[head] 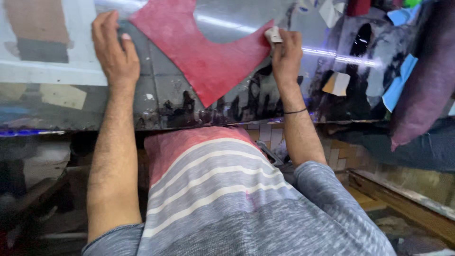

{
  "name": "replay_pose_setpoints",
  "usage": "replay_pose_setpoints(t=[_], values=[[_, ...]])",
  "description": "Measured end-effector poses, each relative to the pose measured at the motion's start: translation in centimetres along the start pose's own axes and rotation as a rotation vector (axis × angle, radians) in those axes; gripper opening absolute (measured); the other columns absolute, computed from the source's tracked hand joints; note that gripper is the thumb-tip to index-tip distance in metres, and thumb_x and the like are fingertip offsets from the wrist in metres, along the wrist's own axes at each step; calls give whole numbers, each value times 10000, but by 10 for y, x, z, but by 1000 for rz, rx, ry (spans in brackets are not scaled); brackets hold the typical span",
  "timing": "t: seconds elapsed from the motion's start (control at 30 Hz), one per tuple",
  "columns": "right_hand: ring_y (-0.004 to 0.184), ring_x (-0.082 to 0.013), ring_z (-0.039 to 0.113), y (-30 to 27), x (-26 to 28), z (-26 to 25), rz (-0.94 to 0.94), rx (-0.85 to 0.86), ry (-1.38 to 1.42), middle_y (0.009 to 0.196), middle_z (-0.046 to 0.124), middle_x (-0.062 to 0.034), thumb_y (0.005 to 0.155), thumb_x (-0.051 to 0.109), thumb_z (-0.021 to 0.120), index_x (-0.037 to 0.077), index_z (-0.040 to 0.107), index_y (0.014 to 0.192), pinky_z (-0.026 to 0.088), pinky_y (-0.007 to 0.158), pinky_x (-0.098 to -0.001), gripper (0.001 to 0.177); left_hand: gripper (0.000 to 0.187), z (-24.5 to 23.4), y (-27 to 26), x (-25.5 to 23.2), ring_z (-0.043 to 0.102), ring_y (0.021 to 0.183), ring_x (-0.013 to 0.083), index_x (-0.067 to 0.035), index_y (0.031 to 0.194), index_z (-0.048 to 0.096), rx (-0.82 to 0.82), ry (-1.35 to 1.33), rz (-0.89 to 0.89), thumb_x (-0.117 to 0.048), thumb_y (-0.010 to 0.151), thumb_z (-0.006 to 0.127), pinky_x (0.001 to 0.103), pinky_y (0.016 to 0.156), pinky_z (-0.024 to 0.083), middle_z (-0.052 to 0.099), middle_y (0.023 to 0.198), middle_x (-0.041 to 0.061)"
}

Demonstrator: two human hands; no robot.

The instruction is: The person repeatedly wipes red leather pieces on a metal workbench using a white cloth. They handle several cut leather pieces one at a time, wiping each surface and occasionally moving them aside. A green bottle is briefly handled but not used on the leather.

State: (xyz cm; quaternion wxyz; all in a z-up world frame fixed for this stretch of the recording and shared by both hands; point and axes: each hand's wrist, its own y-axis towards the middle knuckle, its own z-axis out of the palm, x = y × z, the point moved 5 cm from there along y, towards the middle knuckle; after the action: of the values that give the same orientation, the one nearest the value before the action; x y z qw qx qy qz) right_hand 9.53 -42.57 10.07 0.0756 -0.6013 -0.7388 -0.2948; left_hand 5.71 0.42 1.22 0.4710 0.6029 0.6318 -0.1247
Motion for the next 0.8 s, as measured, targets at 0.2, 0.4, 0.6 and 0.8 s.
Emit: replay_pose_setpoints(t=[0.2,0.4,0.6,0.8], values=[[1011,-399,615,-42,68,45,-263,332,153,1112,587,-215,883,-62,638,-8,620,1259,523,870,-463,380,488,-14,0,-18,542,1349,335,-60,1493,496,13,-7,50,27,1021,585,466,1159,462,503,1451,158],[1057,-391,638,-10,70,45,-115,142,41,1143,625,-189,927,-78,639,8,646,1264,527,920,-444,347,497,-16,4,-21,529,1356,339,-59,1501,484,41,-26,43,7,1020,588,476,1164,449,508,1444,163],[1053,-403,632,-23,102,82,-284,393,160,1148,617,-213,907,-65,648,6,632,1260,532,926,-440,361,513,-17,5,-17,514,1375,339,-64,1495,473,49,-62,37,-16,1003,609,481,1180,429,501,1460,155],[1027,-350,663,7,62,39,-51,29,-34,1138,638,-183,917,-101,623,25,681,1224,554,871,-420,337,517,-15,0,-10,505,1386,294,-84,1519,470,88,-35,28,-21,1025,610,481,1191,414,482,1475,128]])
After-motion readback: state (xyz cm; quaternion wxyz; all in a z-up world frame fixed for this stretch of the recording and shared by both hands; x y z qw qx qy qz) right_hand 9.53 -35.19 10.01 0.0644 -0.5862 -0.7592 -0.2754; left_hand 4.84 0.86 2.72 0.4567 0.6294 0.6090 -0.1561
